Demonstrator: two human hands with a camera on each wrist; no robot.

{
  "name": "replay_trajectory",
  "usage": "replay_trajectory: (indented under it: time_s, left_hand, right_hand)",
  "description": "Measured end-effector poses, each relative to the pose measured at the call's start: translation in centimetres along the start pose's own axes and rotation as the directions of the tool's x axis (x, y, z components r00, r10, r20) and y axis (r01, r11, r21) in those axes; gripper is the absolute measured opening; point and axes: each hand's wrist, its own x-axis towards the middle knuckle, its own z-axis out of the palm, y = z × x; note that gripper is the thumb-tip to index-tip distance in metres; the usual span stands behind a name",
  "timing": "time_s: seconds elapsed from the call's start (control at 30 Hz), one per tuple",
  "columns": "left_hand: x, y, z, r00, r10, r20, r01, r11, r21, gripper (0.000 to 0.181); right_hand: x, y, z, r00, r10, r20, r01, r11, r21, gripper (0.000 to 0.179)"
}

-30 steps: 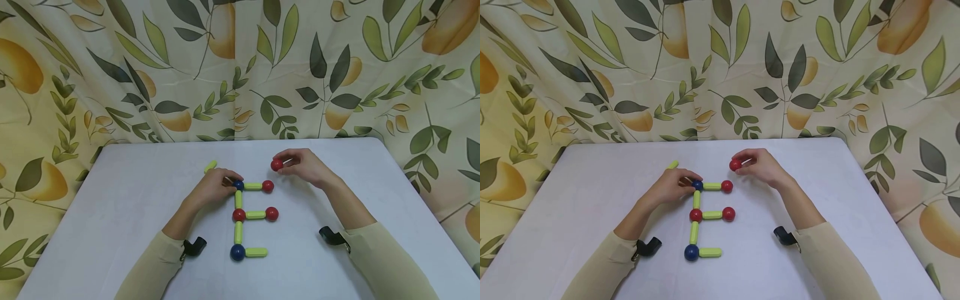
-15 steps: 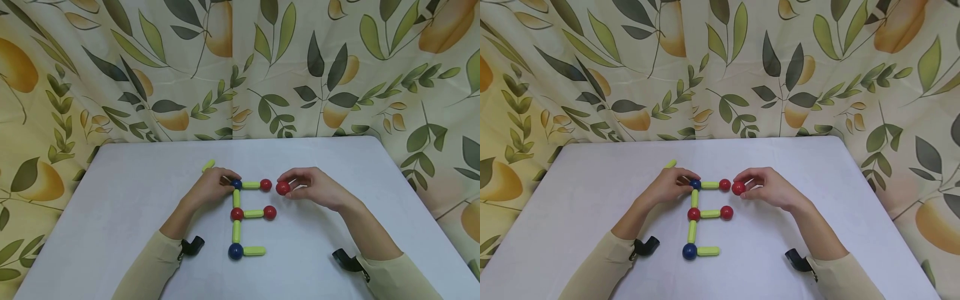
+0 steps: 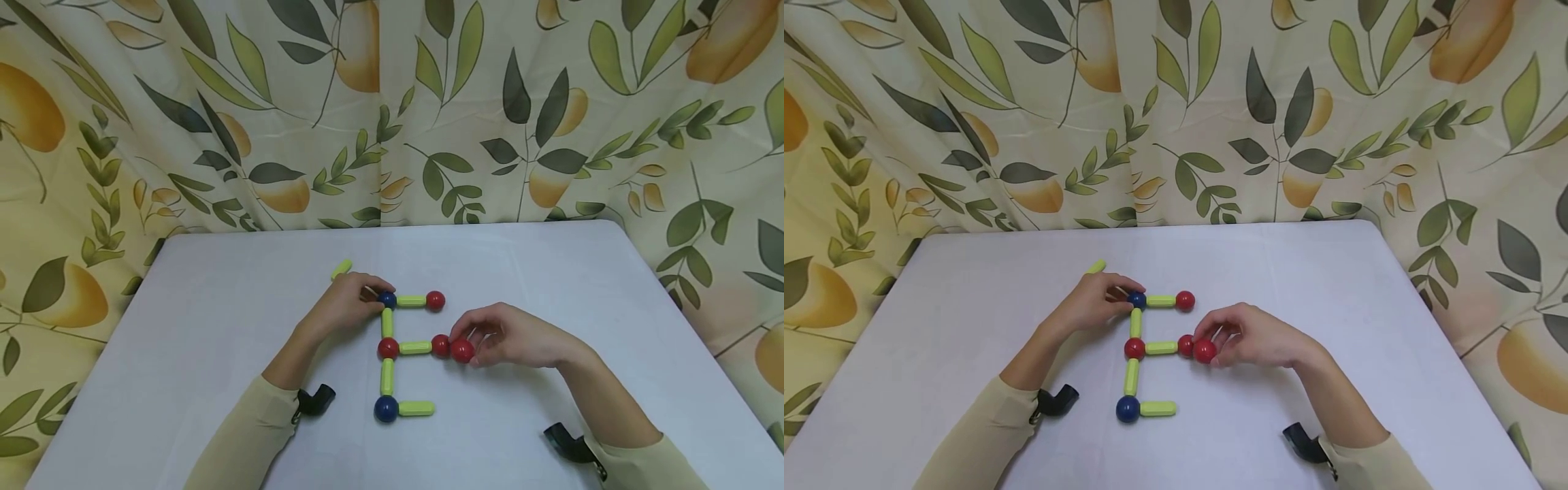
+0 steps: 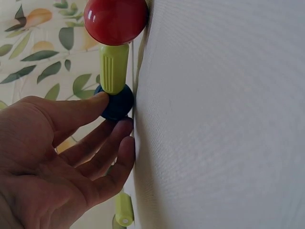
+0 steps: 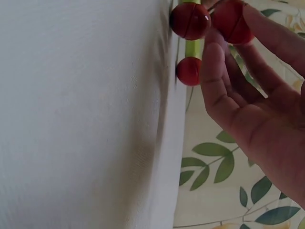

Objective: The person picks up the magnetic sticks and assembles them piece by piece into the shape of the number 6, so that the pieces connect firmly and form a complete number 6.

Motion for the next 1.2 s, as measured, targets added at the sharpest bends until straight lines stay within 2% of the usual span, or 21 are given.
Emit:
replay_trajectory:
  time_s: [0.23,0.4,0.7,0.93,1.2]
  left_hand:
    - [0.0,-0.1,0.0,1.000,0.002,-0.002,-0.002,1.000,-0.004,0.030]
    - [0.1,-0.1,0.1,1.000,-0.010,-0.002,0.010,1.000,-0.002,0.031]
    - [0.2,-0.1,0.2,1.000,-0.017,0.002,0.017,1.000,-0.002,0.032]
    - [0.0,0.0,0.1,1.000,-0.019,0.002,0.019,1.000,-0.008,0.032]
    - [0.0,0.0,0.0,1.000,-0.003,0.003,0.003,1.000,-0.005,0.032]
  right_hand:
    - [0.0,-0.1,0.8,0.993,-0.050,0.104,0.053,0.998,-0.031,0.035]
    - [0.2,-0.1,1.6,0.986,-0.088,0.143,0.097,0.994,-0.057,0.034]
    - [0.3,-0.7,3.0,0.983,-0.061,0.172,0.086,0.986,-0.144,0.033]
    - [0.1,-1.5,3.9,0.986,-0.048,0.160,0.085,0.969,-0.232,0.036]
    - [0.0,-1.9,4.7,0.987,-0.055,0.154,0.094,0.960,-0.263,0.038]
